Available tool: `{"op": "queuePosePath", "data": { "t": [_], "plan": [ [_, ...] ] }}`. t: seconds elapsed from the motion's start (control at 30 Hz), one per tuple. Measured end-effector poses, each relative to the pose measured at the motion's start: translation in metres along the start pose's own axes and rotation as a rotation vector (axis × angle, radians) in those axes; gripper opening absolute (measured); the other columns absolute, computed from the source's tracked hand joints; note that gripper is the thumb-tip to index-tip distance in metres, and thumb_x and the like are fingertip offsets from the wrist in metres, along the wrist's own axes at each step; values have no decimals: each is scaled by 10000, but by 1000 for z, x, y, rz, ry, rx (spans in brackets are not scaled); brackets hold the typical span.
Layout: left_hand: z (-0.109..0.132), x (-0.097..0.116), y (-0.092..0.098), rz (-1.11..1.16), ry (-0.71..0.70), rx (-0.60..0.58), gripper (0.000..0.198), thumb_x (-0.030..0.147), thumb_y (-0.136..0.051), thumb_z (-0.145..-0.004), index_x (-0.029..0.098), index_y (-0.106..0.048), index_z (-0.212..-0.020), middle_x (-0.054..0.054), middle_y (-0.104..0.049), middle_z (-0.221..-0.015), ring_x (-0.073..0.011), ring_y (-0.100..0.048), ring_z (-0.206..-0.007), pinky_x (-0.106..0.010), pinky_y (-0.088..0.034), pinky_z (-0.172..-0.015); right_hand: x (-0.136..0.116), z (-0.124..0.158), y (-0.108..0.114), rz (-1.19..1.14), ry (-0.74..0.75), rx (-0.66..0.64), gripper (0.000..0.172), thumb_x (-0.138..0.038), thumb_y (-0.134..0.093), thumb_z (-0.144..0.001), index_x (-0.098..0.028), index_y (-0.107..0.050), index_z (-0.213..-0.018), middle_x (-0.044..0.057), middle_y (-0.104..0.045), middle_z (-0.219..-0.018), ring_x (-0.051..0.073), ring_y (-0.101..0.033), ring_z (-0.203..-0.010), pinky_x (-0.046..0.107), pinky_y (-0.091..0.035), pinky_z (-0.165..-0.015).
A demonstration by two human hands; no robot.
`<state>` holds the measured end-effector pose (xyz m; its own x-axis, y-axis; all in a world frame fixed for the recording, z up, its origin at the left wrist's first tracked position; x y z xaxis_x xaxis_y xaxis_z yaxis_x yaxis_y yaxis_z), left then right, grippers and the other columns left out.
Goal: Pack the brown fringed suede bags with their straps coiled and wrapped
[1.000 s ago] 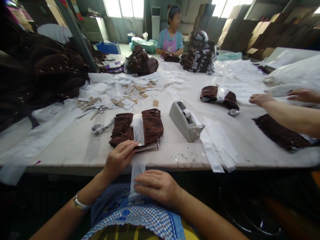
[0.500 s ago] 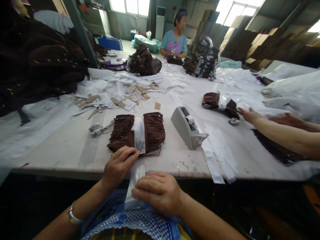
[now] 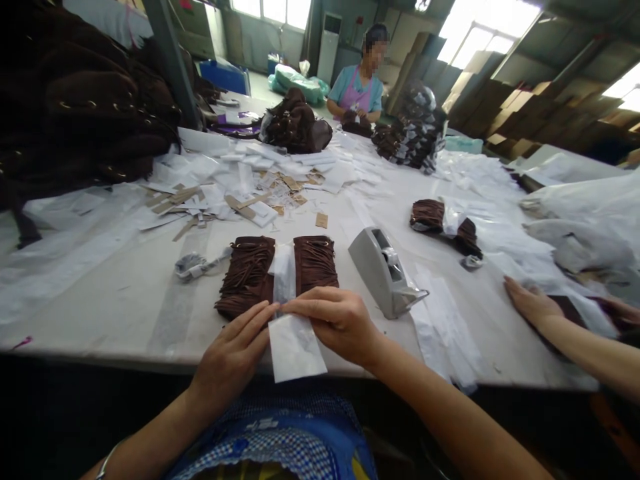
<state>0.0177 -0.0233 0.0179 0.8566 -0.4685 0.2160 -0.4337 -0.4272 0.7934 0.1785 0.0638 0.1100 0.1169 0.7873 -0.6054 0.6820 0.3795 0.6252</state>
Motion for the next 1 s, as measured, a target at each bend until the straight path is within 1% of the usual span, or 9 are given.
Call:
{"op": "queuePosePath", "data": {
  "t": [0.07, 0.13, 0.27, 0.4, 0.53, 0.63, 0.73, 0.87, 1.0],
  "plan": [
    [1, -3, -1, 38, -27, 3, 281, 165, -420, -993, 143, -657, -1143, -82, -649, -1298, -249, -555, -1249, -437, -472, -1059, 3, -4, 1, -7, -4, -19, 286, -66, -571, -905, -190, -732, -1107, 76, -740, -980, 142, -704, -880, 228, -575, -778],
    [3, -7, -2, 77, -37, 7, 278, 156, -412, -997, 146, -647, -1146, -70, -682, -1244, -228, -590, -1209, -439, -453, -1077, 6, -6, 2, -19, -27, -29, 289, -61, -579, -900, -192, -733, -1107, 75, -741, -992, 140, -706, -882, 224, -574, -782],
    [4, -11, 0, 148, -43, 63, 303, 38, -434, -947, 114, -609, -1182, -85, -701, -1204, -199, -605, -1194, -411, -416, -1111, 13, -7, 2, -54, -109, -9, 268, -86, -602, -898, -215, -743, -1086, 63, -744, -994, 142, -708, -881, 223, -568, -780],
    [4, -11, -2, 196, 34, 81, 355, 18, -497, -901, 96, -564, -1241, -105, -700, -1195, -196, -602, -1198, -384, -424, -1104, 26, -20, -3, -68, -187, 30, 220, -132, -612, -899, -216, -760, -1038, 63, -739, -977, 149, -701, -861, 232, -555, -752],
    [4, -7, -2, 171, 107, 126, 376, 67, -542, -909, 104, -539, -1282, -106, -696, -1200, -188, -624, -1157, -356, -448, -1066, 58, -41, -15, -11, -278, 34, 149, -204, -644, -890, -213, -774, -963, 42, -737, -912, 153, -683, -822, 248, -523, -746],
    [3, -5, -1, 132, 148, 136, 427, 90, -559, -914, 113, -506, -1337, -93, -700, -1200, -188, -639, -1121, -377, -413, -1084, 88, -50, -28, 94, -372, -3, 139, -284, -671, -880, -197, -777, -866, 26, -738, -819, 150, -665, -744, 245, -488, -700],
    [2, -4, 1, 110, 191, 146, 442, 120, -565, -921, 143, -505, -1358, -62, -728, -1135, -187, -658, -1054, -399, -373, -1106, 106, -51, -37, 148, -443, -54, 172, -324, -680, -871, -193, -772, -806, 12, -744, -773, 151, -665, -705, 241, -462, -672],
    [-2, -5, 4, 95, 194, 181, 412, 125, -561, -924, 152, -541, -1334, -35, -744, -1058, -172, -660, -990, -361, -360, -1099, 111, -47, -41, 124, -508, -61, 170, -337, -664, -876, -207, -773, -860, 11, -765, -833, 172, -691, -756, 253, -469, -705],
    [-6, -5, 5, 87, 195, 217, 319, 144, -559, -931, 161, -606, -1246, -25, -744, -1006, -168, -654, -949, -332, -377, -1060, 109, -46, -41, 154, -510, -46, 169, -329, -652, -878, -210, -768, -848, 14, -763, -820, 171, -688, -748, 256, -467, -712]
  ]
}}
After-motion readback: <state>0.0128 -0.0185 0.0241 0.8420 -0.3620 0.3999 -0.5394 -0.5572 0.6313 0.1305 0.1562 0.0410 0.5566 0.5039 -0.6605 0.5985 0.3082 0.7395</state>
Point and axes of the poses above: each hand's wrist, its own z-axis away from the middle knuckle, its own y-axis out of the back of the hand, x = y × z, the point moved 4 cm from there along -z, towards the middle knuckle
